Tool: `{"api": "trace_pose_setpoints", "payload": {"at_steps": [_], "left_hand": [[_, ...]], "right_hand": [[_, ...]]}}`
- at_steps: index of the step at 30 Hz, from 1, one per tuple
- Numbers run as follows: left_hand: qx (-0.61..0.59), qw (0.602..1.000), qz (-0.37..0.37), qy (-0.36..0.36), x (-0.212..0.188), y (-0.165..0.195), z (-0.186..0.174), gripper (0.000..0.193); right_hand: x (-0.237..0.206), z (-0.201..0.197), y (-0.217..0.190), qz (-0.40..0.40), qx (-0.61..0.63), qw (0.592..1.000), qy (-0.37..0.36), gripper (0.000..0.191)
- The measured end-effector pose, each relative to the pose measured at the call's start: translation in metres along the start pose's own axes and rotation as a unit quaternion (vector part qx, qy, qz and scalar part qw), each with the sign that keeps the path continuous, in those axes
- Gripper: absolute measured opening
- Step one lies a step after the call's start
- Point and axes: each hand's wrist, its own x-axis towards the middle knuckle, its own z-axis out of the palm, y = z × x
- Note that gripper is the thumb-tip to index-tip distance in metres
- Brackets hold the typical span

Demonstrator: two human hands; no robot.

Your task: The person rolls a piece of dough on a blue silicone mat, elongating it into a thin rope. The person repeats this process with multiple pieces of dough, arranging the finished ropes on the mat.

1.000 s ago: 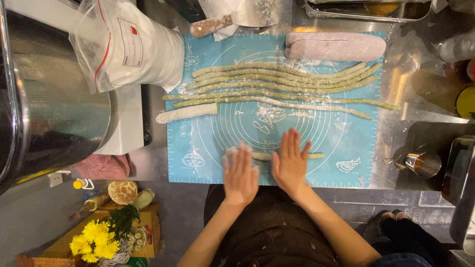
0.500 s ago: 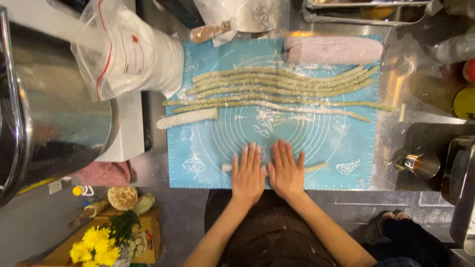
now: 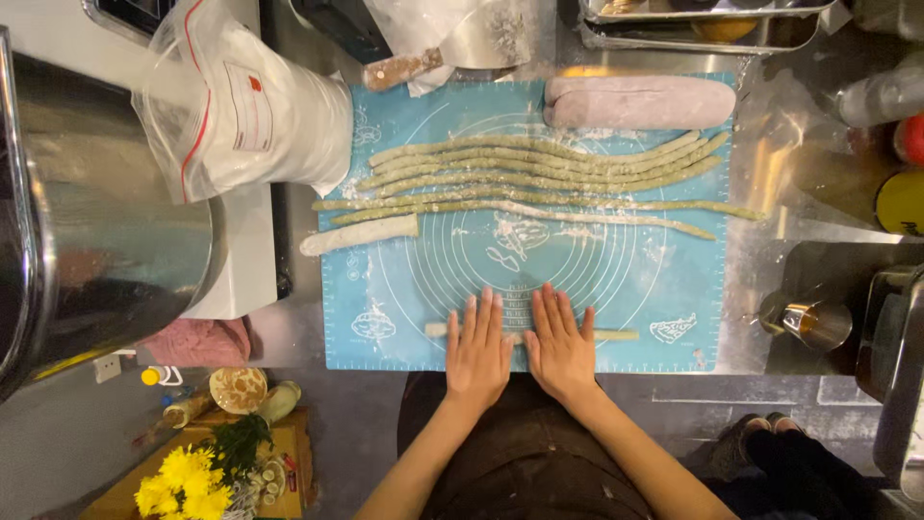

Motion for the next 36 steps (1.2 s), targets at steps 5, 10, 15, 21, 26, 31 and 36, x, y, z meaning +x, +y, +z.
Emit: {"api": "trace_pose_setpoints", "payload": {"at_steps": [5,10,15,21,26,31,36], "left_hand": [[-0.011,0.995,-0.042,0.086,0.078,-0.004,0.016,0.066],[-0.012,0.998,0.007,0.057,0.077,-0.008,0.016,0.063],[-0.007,1.000,0.012,-0.015,-0.007,-0.003,-0.002,0.069],[-0.021,0.996,-0.047,0.071,0.083,-0.002,0.019,0.068],[-0.054,0.992,-0.099,0.053,0.078,-0.015,-0.010,0.068],[-0.079,0.992,-0.069,0.073,0.109,0.006,-0.006,0.069],[-0.045,0.997,0.025,0.058,0.114,0.030,0.016,0.068]], "right_hand": [[0.033,0.002,0.006,0.037,0.038,0.993,0.103,0.066],[0.052,-0.003,0.013,0.024,0.069,0.991,0.116,0.064],[0.004,-0.001,0.004,-0.010,0.041,0.997,0.058,0.066],[0.045,-0.010,0.009,0.037,0.083,0.991,0.098,0.068],[0.059,-0.039,0.034,0.080,0.119,0.984,0.103,0.076],[0.048,-0.040,0.043,0.114,0.143,0.970,0.161,0.068],[0.017,-0.009,0.037,0.095,0.112,0.984,0.104,0.069]]}}
